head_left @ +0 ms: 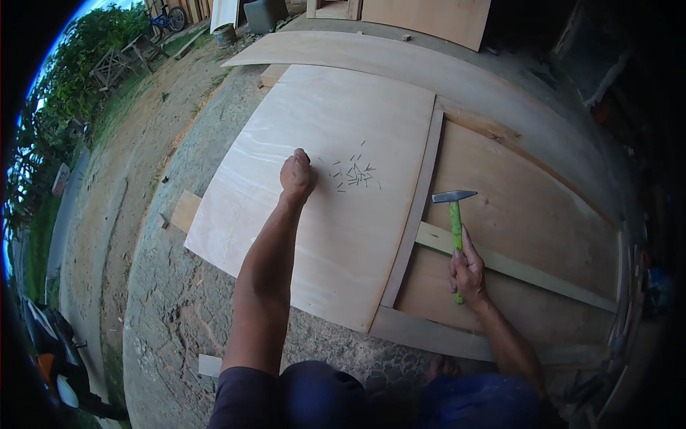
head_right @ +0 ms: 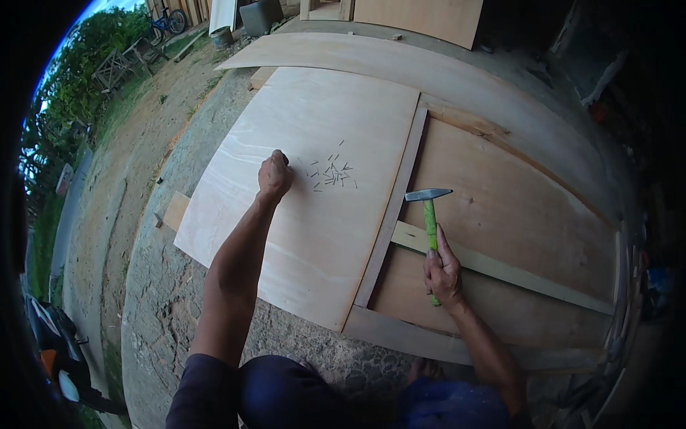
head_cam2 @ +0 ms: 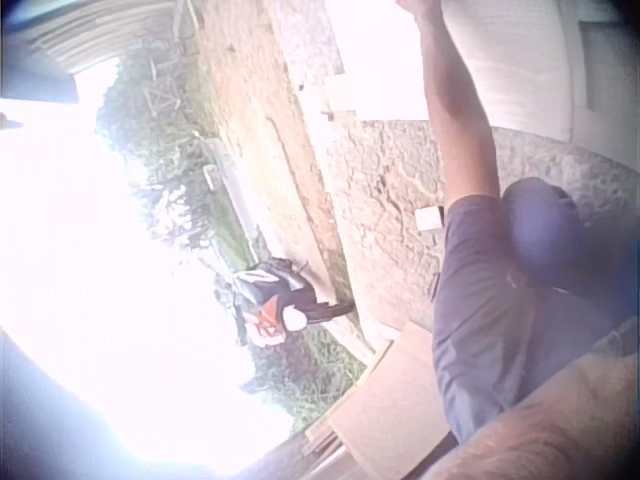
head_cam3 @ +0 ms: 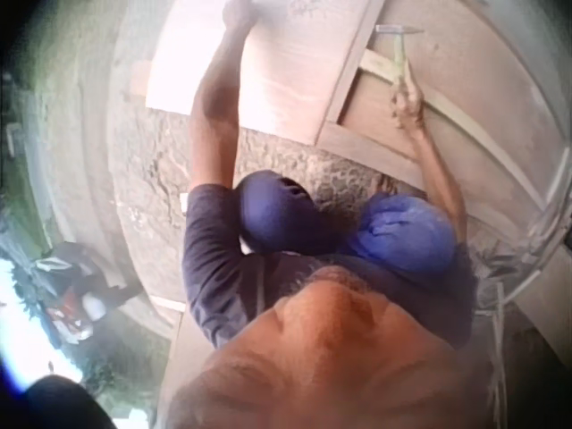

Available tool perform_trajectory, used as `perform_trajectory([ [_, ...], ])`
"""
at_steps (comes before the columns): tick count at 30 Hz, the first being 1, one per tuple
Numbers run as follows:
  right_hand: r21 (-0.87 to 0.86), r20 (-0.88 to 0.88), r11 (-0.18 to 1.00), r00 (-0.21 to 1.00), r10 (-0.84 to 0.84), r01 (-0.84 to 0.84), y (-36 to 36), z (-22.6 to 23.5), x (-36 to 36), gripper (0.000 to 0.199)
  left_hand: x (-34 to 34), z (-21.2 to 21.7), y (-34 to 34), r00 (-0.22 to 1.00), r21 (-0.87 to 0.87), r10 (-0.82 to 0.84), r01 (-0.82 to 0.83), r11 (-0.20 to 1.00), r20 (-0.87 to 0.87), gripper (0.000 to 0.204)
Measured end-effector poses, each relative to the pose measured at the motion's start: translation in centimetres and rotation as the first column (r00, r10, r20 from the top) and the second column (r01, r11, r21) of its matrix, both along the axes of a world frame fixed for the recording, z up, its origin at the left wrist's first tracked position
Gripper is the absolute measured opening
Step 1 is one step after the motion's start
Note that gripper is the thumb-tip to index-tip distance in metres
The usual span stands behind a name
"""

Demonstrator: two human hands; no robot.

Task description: The person places a large sheet of plywood onto a wooden frame on the ground. They then use a hammer to drive numerous nails into the plywood to secure it to the frame.

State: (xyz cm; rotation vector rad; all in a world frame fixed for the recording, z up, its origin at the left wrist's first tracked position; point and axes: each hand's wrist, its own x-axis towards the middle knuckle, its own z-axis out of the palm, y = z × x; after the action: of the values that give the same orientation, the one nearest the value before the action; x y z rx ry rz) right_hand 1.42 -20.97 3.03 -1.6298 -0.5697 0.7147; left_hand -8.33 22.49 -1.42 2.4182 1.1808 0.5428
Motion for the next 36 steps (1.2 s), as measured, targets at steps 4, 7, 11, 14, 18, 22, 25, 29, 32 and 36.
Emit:
perform_trajectory([
  [4, 0.019, 0.031, 0.997, 0.996, 0.078, -0.079, 0.1, 0.9, 0.5, 0.063, -0.9, -0.2, -1.9, 0.997, 0.044, -0.063, 0.065, 0.997, -0.049, 0.018],
  [7, -0.061, 0.212, 0.995, 0.973, 0.093, -0.082, 1.0, 1.9, -0.1, 0.063, -1.3, 0.9, -6.8, 0.964, -0.415, -0.053, 0.161, 0.896, 0.260, 0.025],
  [11, -0.105, 0.066, 0.980, 0.982, 0.179, -0.171, 2.7, 2.4, -1.1, 0.060, -4.1, 2.3, -15.6, 0.784, -0.762, 0.172, 0.485, 0.429, 0.596, 0.005],
  [14, -0.118, 0.046, 0.976, 0.981, 0.187, -0.181, 3.9, 3.3, -2.8, 0.046, -5.1, 3.7, -19.9, 0.742, -0.769, 0.208, 0.596, 0.232, 0.638, 0.002],
  [18, 0.007, -0.015, 0.988, 0.988, 0.151, -0.151, 5.4, 2.6, -3.7, 0.018, -5.0, 4.6, -22.8, 0.741, -0.761, 0.179, 0.643, 0.088, 0.647, 0.006],
  [22, -0.031, 0.006, 0.986, 0.987, 0.163, -0.162, 5.8, 3.1, -4.1, 0.013, -5.7, 5.5, -23.3, 0.763, -0.784, 0.219, 0.620, 0.014, 0.608, 0.007],
  [25, -0.044, 0.209, 0.983, 0.960, 0.186, -0.181, 5.2, 2.2, -4.0, 0.012, -6.0, 5.6, -22.9, 0.802, -0.769, -0.011, 0.577, 0.275, 0.597, 0.007],
  [29, -0.098, 0.402, 0.976, 0.890, 0.216, -0.192, 5.4, 0.9, -4.8, 0.011, -7.2, 4.5, -23.1, 0.770, -0.568, -0.280, 0.620, 0.542, 0.574, 0.011],
  [32, -0.109, 0.359, 0.973, 0.904, 0.230, -0.205, 5.7, 1.2, -5.4, 0.010, -7.9, 4.1, -24.2, 0.772, -0.540, -0.204, 0.581, 0.609, 0.602, 0.015],
  [36, -0.136, 0.381, 0.972, 0.896, 0.228, -0.189, 5.7, 0.5, -6.0, 0.010, -8.3, 4.4, -24.8, 0.788, -0.262, -0.414, 0.563, 0.784, 0.455, 0.015],
])
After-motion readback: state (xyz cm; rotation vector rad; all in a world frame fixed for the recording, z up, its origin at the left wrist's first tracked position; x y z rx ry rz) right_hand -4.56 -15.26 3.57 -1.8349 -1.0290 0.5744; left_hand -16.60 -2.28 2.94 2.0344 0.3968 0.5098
